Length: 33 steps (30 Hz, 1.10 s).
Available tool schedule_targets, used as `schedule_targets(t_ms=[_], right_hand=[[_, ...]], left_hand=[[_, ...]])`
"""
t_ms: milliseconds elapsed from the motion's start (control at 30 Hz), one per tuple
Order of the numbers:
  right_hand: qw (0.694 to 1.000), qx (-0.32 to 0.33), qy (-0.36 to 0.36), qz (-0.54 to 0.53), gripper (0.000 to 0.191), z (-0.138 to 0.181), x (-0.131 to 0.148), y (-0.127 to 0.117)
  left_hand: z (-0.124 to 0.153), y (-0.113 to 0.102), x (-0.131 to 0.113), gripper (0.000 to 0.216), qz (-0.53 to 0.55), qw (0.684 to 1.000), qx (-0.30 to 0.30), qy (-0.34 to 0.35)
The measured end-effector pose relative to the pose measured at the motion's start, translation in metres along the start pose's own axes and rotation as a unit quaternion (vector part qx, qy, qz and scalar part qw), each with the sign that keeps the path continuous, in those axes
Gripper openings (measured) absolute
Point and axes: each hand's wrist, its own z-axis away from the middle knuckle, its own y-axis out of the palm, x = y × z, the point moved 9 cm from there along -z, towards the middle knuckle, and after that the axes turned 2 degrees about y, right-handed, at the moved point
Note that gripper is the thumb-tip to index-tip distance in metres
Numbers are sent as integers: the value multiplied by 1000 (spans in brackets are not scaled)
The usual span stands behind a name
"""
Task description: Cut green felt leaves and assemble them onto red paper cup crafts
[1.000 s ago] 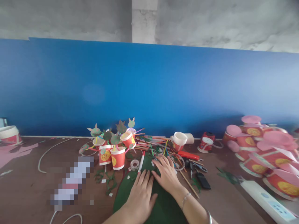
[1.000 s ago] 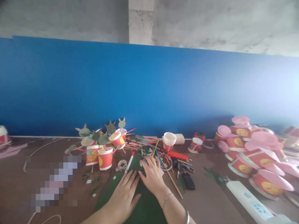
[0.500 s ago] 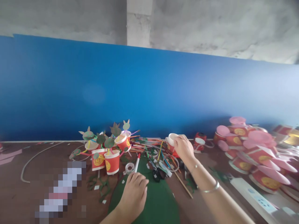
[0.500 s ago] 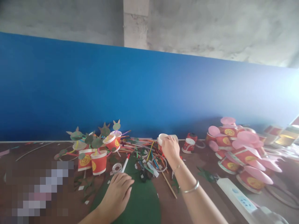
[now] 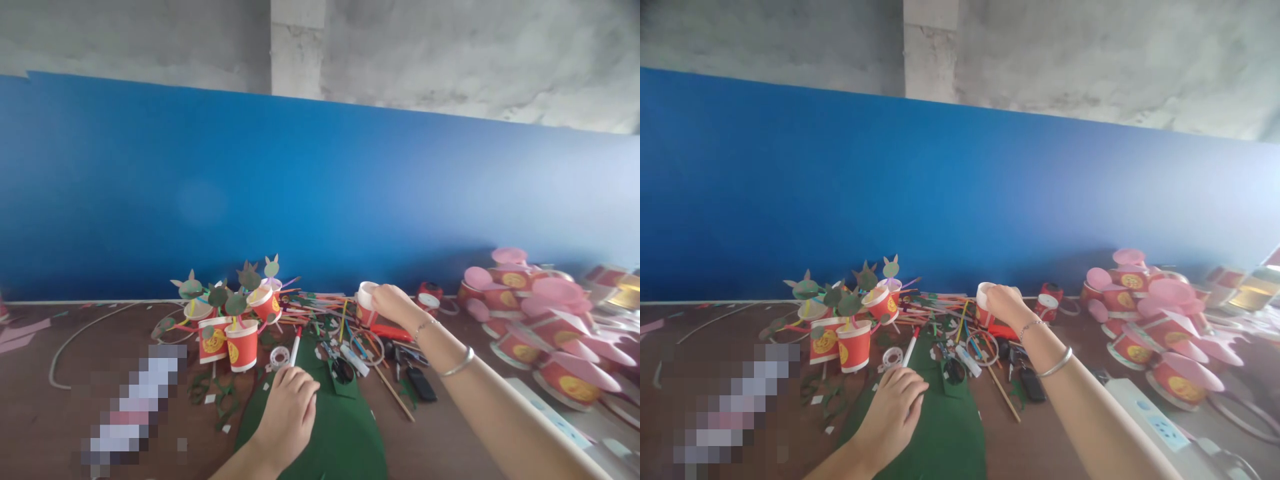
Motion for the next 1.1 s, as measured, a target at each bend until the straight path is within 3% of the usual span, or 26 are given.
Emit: schedule_targets(t_ms=[167,300,433,533,633,733,833,933,1033,1100], right_hand=[[997,-75,4,-16,31,2,-3,-26],[979,-195,14,-51,28,9,-5,-53],[935,-341,12,-99,14,29,2,-83],[885,-411,-40,-216,14,59,29,-93],[885,-294,-162,-322,19,83,92,-74],[881,-189,-259,-349,18,112,155,-48],[856,-144,-297,-397,13,123,178,-31],[844,-175,-205,-464,18,101,144,-17],[867,-238,-12,-438,21,73,78,5],[895,-202,48,-395,22,60,54,24]], left_hand=[[-2,-10,-1,31,2,999,-36,-3],[-3,-21,-1,29,-7,997,-75,-17],[1,-25,6,31,-18,994,-104,-34],[7,-30,16,47,17,986,-154,-60],[14,-30,31,73,114,968,-196,-109],[17,-20,48,89,212,940,-198,-181],[19,-14,62,86,271,905,-202,-260],[20,-22,67,79,267,888,-239,-287],[19,-26,64,77,269,888,-252,-275],[18,-25,61,75,287,888,-249,-259]])
